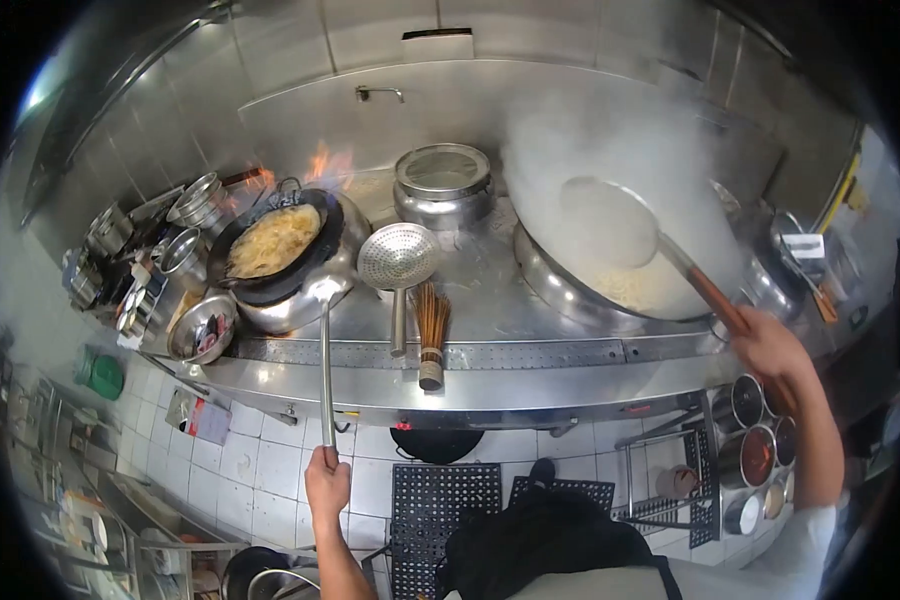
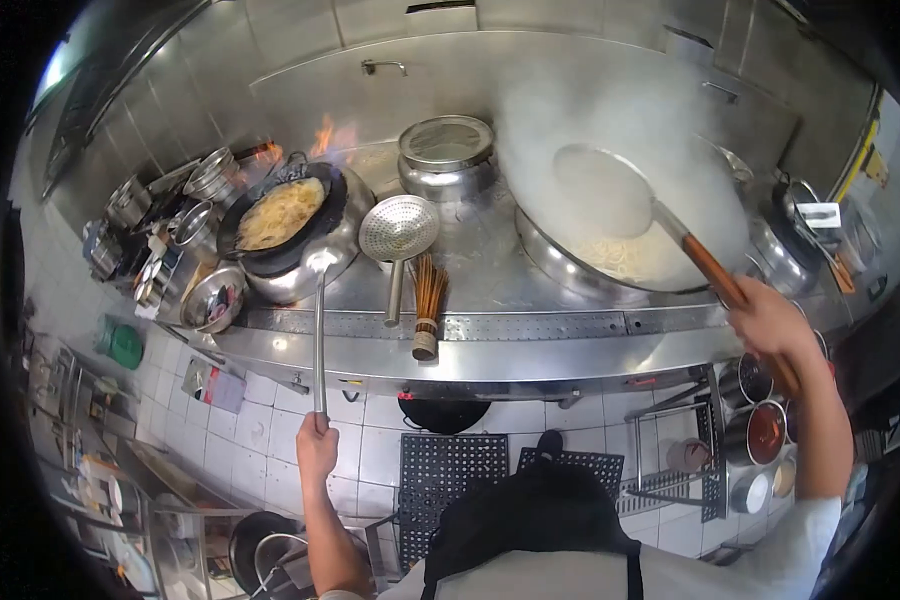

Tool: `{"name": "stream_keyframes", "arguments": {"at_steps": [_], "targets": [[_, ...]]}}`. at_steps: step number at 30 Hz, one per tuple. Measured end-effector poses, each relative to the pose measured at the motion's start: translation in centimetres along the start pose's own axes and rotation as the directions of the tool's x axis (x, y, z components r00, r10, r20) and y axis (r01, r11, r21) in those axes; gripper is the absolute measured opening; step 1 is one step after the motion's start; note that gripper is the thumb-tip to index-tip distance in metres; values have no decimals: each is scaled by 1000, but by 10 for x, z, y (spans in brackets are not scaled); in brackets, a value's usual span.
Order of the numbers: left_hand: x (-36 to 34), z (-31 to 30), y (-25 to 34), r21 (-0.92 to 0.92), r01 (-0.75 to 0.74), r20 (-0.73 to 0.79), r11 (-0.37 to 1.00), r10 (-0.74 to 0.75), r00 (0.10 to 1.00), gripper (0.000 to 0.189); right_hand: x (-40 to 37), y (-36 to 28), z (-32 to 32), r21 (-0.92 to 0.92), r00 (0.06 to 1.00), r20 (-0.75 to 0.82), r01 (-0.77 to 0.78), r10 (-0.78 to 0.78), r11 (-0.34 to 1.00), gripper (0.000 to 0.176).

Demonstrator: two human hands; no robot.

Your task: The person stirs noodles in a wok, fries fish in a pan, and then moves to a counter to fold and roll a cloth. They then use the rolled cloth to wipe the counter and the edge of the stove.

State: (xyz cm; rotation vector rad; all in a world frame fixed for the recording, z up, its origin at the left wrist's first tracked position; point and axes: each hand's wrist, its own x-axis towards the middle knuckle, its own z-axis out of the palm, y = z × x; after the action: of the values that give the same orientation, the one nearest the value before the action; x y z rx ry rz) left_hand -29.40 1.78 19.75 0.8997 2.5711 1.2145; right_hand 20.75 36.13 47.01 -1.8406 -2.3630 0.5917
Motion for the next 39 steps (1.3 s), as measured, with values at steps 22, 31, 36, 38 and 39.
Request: {"name": "stream_keyframes", "arguments": {"at_steps": [22,31,36,38,39], "targets": [[77,115,-47,461,-8,-13,887,16,1000,56,132,-10,78,-704,998,58,57,-22,708,74],[103,272,80,396,73,46,915,-99,994,68,58,-59,34,-349,881,-82,413,-467,841,69],[93,259,86,130,-115,10,985,115,993,58,37,-44,25,162,740,-384,643,-552,749,49],[73,226,109,21,-158,-24,987,159,987,61,41,-31,29,142,751,-409,614,-519,776,49],[66,209,112,32,-165,-53,986,166,985,62,42,-24,29,123,754,-422,597,-503,792,48]]}}
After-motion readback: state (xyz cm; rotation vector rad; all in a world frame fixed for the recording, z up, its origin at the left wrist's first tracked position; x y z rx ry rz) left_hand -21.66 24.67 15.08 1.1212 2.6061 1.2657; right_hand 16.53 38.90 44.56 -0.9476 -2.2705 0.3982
